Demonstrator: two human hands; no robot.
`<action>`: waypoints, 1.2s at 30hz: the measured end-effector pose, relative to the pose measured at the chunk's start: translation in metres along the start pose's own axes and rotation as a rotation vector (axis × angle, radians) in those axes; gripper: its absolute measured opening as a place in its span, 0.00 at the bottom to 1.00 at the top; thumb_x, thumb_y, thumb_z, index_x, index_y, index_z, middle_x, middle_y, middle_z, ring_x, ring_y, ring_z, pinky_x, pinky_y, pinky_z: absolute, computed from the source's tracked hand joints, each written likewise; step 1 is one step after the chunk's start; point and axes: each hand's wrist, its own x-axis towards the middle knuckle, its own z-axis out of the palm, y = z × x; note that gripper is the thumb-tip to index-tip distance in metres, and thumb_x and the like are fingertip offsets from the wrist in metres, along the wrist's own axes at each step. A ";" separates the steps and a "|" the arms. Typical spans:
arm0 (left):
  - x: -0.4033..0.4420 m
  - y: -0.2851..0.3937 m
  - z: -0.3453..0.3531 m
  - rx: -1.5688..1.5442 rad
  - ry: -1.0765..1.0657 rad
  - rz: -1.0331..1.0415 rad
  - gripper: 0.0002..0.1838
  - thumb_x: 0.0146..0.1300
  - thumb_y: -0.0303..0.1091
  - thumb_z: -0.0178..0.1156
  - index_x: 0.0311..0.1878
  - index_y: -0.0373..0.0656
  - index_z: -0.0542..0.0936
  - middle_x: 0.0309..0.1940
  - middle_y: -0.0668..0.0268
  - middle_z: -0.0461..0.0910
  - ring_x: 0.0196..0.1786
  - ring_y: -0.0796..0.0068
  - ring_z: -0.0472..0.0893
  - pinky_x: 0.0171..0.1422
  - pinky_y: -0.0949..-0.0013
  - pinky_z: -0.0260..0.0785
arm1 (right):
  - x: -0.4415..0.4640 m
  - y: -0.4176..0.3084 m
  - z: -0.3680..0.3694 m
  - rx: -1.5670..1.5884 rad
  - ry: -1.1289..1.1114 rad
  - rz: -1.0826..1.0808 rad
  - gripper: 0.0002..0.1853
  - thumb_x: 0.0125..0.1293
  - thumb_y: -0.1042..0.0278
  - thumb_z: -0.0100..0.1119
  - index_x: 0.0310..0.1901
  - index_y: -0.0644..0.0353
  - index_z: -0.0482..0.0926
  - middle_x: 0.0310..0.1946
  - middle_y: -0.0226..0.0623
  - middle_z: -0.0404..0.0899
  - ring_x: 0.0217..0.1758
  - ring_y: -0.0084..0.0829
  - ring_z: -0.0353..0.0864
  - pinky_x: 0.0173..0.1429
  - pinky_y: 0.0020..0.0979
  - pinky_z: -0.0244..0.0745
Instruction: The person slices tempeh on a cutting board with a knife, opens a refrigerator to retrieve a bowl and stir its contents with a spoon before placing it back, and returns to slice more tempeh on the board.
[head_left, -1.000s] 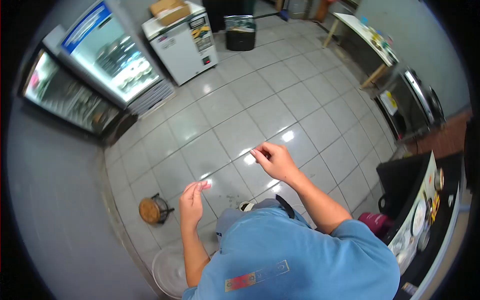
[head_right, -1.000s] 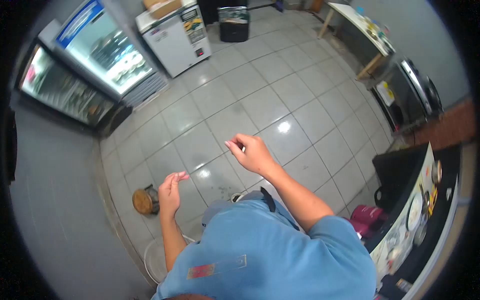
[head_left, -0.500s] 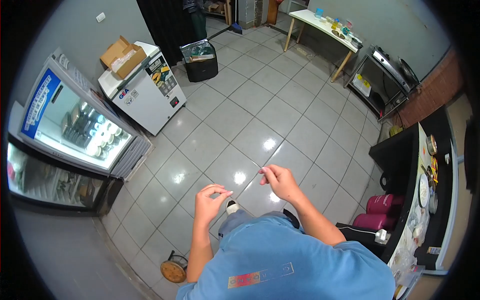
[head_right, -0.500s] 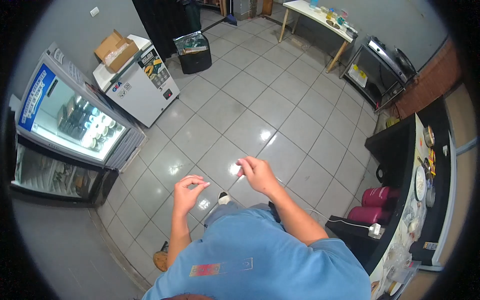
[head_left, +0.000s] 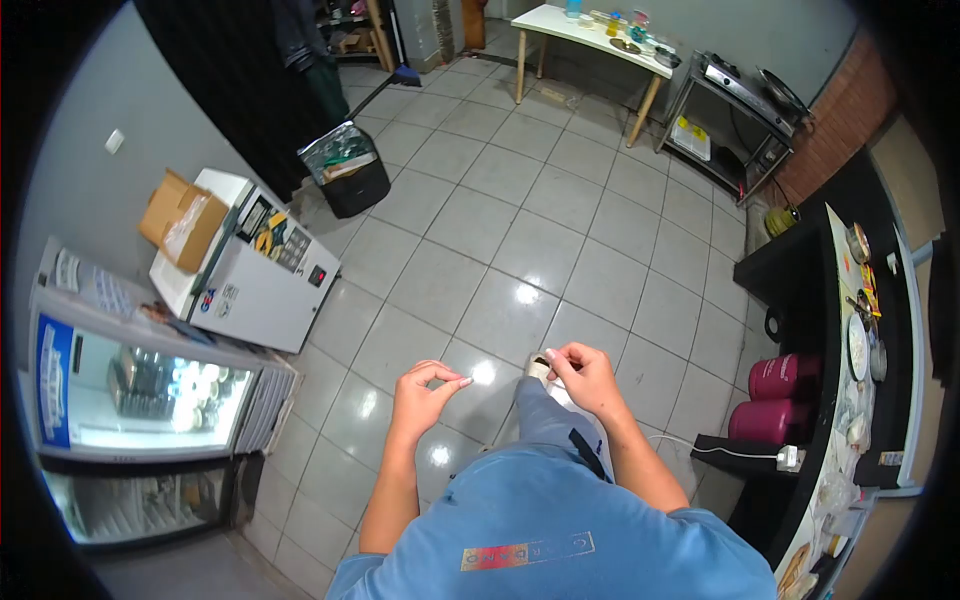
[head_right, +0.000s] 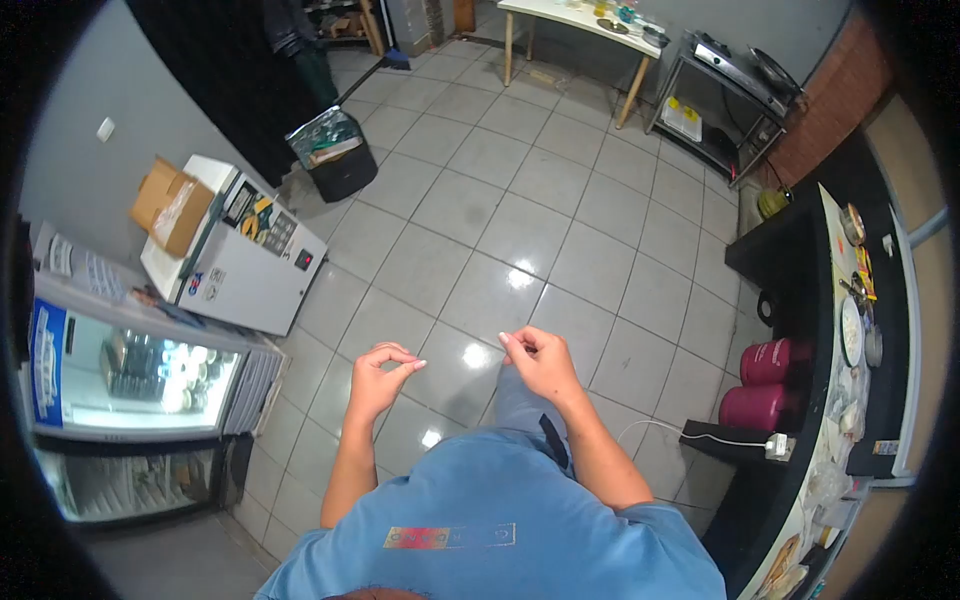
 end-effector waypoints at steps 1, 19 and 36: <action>0.023 0.003 0.008 -0.004 -0.019 0.098 0.09 0.62 0.31 0.69 0.44 0.41 0.87 0.38 0.62 0.86 0.44 0.69 0.82 0.52 0.66 0.73 | 0.016 0.005 -0.011 0.004 0.015 0.002 0.13 0.71 0.62 0.63 0.37 0.66 0.82 0.26 0.35 0.85 0.34 0.21 0.85 0.39 0.25 0.77; 0.458 0.120 0.132 -0.120 -0.404 0.031 0.13 0.72 0.38 0.61 0.42 0.36 0.86 0.36 0.65 0.88 0.44 0.76 0.83 0.55 0.70 0.73 | 0.325 -0.011 -0.219 0.083 0.480 0.025 0.10 0.73 0.67 0.60 0.39 0.67 0.80 0.29 0.35 0.84 0.34 0.24 0.85 0.40 0.25 0.77; 0.906 0.154 0.147 -0.145 -0.592 0.232 0.10 0.63 0.33 0.70 0.31 0.36 0.86 0.31 0.64 0.86 0.40 0.78 0.83 0.48 0.70 0.74 | 0.650 -0.054 -0.255 0.221 0.811 0.161 0.09 0.72 0.65 0.61 0.39 0.64 0.82 0.28 0.32 0.85 0.32 0.18 0.81 0.39 0.24 0.76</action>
